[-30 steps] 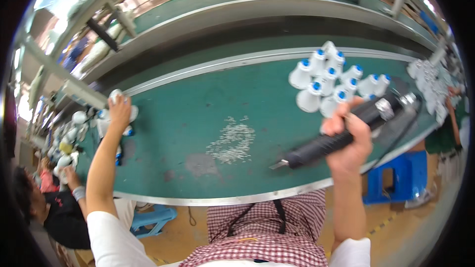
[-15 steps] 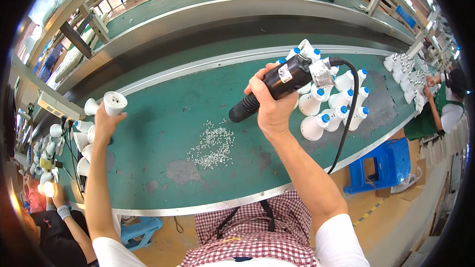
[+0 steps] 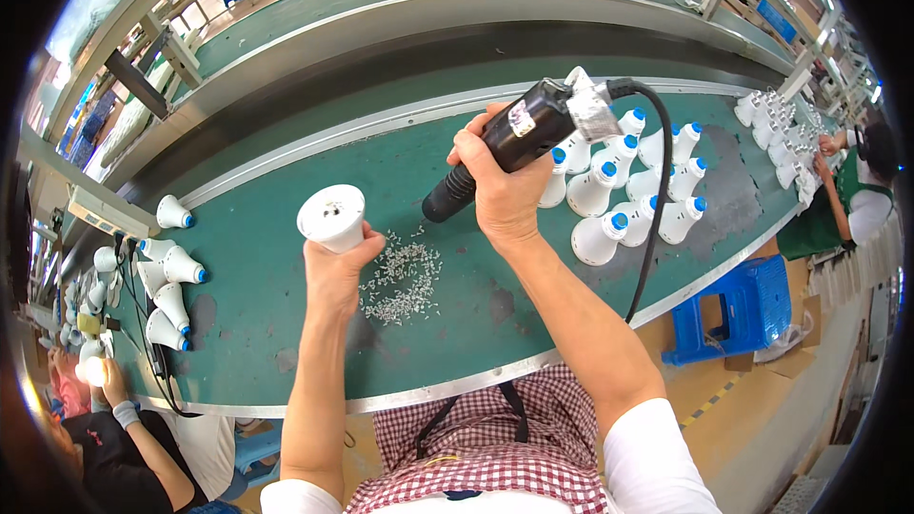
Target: The person assembles plastic component housings by driving screws into them with an electric screwdriver.
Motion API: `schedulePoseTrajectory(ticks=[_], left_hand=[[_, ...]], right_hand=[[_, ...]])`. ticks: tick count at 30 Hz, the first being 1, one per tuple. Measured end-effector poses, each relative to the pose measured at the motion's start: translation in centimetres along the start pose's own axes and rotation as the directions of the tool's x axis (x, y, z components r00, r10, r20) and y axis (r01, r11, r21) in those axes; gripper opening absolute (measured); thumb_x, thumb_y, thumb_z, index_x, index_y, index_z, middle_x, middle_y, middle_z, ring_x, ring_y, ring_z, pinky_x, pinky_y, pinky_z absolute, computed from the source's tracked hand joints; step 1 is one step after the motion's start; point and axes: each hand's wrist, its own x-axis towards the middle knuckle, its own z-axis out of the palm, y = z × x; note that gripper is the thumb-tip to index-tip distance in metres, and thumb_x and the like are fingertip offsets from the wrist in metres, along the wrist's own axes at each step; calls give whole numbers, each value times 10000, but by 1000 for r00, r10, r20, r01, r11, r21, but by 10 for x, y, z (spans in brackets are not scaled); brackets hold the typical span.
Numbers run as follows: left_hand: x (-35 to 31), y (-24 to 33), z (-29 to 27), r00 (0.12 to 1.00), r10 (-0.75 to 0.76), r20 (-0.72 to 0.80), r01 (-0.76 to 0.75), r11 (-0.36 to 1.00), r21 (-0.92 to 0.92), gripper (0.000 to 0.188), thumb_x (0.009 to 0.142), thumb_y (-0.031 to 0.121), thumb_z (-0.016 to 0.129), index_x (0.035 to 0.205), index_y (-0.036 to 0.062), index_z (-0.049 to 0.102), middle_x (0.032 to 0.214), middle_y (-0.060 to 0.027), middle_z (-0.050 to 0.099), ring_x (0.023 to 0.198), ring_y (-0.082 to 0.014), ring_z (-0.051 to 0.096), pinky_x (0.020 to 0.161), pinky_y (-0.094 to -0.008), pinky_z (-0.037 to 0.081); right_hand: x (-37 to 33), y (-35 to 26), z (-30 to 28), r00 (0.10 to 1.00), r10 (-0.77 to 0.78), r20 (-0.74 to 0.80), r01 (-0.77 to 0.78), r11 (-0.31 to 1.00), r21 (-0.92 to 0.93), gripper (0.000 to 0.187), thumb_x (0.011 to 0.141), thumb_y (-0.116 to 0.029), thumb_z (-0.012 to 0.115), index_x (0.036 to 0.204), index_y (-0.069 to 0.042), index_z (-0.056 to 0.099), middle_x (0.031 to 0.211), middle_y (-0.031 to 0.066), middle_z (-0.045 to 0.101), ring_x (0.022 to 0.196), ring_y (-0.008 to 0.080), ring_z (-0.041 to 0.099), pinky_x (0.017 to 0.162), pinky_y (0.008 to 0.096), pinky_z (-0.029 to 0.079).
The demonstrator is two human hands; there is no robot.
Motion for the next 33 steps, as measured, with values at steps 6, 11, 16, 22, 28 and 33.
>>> schedulePoseTrajectory(ticks=[6,11,16,22,28,33], left_hand=[[2,-23,10,995,28,-92,-25,999,30,218,635,-81,640,828,-3,573,755,-37,588,706,-125,571,667,-253,458],[3,-27,10,991,66,-115,-54,993,106,220,633,-74,647,826,-1,572,755,-32,588,689,-114,559,656,-250,453],[2,-27,11,993,31,-116,-24,998,61,231,631,-65,657,837,-4,572,768,-43,596,706,-120,569,659,-258,459],[-2,-24,12,1000,22,-14,-23,1000,-10,349,651,-62,647,976,-25,524,880,-75,607,805,-154,606,712,-265,491],[-5,-21,13,995,80,52,-82,996,20,354,656,-51,655,985,-17,530,867,-82,622,794,-148,605,709,-265,486],[-6,-22,12,993,97,64,-102,991,82,273,665,-22,664,919,-10,564,806,-70,634,754,-129,600,681,-257,477]], right_hand=[[0,0,2,1000,17,-1,-17,1000,-9,273,682,25,608,918,3,473,722,70,552,579,151,558,544,272,473],[-2,12,0,999,37,-17,-38,999,-33,282,683,21,611,926,3,469,721,66,554,584,146,560,545,273,476],[-1,2,3,999,21,-43,-20,999,32,277,684,14,611,922,5,468,710,66,546,579,151,555,551,277,475],[-4,-20,12,997,44,-69,-33,988,150,266,677,13,593,912,3,468,711,74,538,566,159,544,550,289,467],[-8,-32,14,995,74,-71,-59,980,188,273,677,4,588,921,3,465,714,78,534,568,160,547,549,291,466],[-9,-33,13,995,72,-64,-59,979,194,276,679,-2,589,925,5,464,716,78,531,565,159,548,545,290,465]])
